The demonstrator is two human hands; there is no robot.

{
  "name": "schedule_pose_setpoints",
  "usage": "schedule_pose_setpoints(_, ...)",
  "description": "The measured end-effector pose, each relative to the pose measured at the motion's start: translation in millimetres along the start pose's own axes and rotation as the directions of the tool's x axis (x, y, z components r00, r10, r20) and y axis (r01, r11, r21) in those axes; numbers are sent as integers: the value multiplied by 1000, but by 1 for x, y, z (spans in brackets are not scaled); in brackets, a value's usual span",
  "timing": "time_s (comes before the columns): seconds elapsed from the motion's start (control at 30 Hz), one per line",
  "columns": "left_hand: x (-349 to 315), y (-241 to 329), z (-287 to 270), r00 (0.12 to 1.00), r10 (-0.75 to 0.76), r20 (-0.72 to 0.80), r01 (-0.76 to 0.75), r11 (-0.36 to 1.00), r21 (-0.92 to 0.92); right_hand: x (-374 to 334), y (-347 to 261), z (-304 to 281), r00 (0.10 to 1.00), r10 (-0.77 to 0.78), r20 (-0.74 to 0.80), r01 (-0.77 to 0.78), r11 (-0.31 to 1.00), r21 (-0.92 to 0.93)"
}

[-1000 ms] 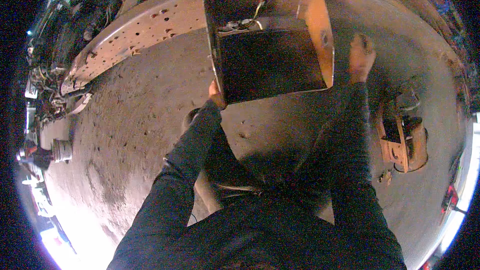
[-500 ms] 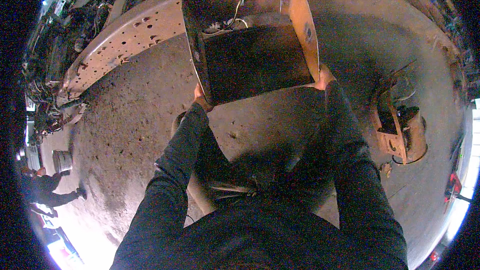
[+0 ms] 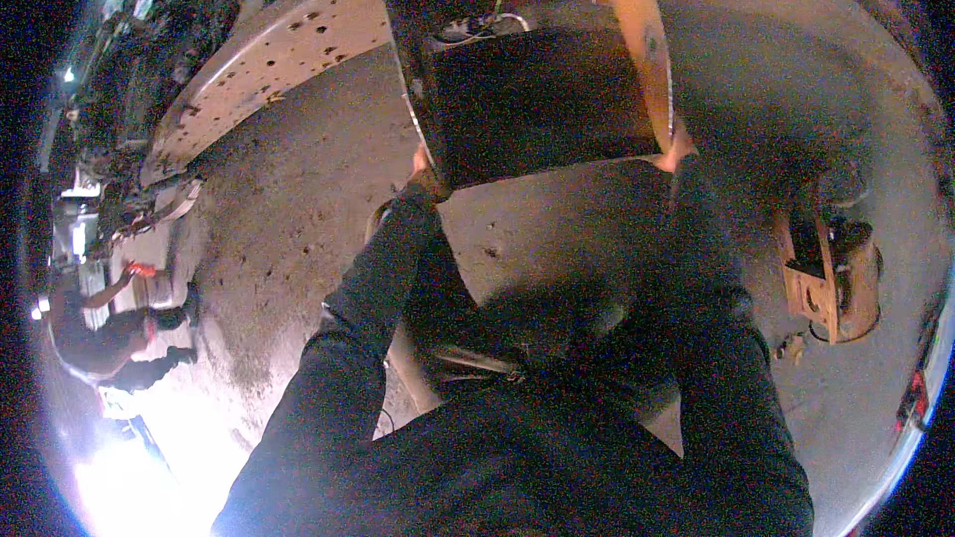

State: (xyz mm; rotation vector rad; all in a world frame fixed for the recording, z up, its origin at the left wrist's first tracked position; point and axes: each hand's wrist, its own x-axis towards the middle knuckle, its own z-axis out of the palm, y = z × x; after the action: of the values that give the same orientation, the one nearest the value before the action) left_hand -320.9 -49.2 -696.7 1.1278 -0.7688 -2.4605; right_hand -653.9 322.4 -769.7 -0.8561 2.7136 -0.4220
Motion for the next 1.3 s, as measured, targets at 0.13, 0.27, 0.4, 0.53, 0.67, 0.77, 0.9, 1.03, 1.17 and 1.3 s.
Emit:
schedule_pose_setpoints(0.13, -25, 13, 10, 925, -379, 12, 378, 924, 57, 13, 17, 14, 998, -66, -20, 69, 985, 159)
schedule_pose_setpoints(0.27, -35, 17, 13, 934, -350, 71, 320, 909, 265, 4, 7, 0, 959, -268, -95, 285, 907, 311)
schedule_pose_setpoints(0.4, -27, 13, 13, 956, -237, 175, 185, 945, 271, -9, -5, -14, 972, -195, -134, 210, 972, 109)
schedule_pose_setpoints(0.53, -29, 12, 15, 934, -352, 64, 356, 934, -44, -11, -6, -16, 993, -86, -85, 102, 975, 196)
schedule_pose_setpoints(0.67, -37, 12, 21, 955, -297, -19, 297, 955, 1, -13, -6, -12, 974, -180, -135, 204, 961, 186)
schedule_pose_setpoints(0.77, -37, 12, 25, 957, -289, 9, 288, 956, 45, -14, -12, -9, 989, -72, -125, 111, 934, 341)
schedule_pose_setpoints(0.9, -35, 10, 25, 964, -265, -20, 266, 961, 72, -16, -24, -13, 985, -101, -140, 144, 928, 343)
schedule_pose_setpoints(1.03, -34, 10, 22, 962, -270, -33, 271, 962, 34, -25, -35, -28, 988, -97, -122, 136, 917, 375)
schedule_pose_setpoints(1.17, -30, 11, 18, 962, -271, -29, 272, 959, 81, -30, -37, -35, 980, -139, -144, 179, 930, 322)
schedule_pose_setpoints(1.3, -29, 9, 17, 976, -213, 43, 208, 973, 97, -20, -26, -20, 969, -174, -177, 232, 893, 387)
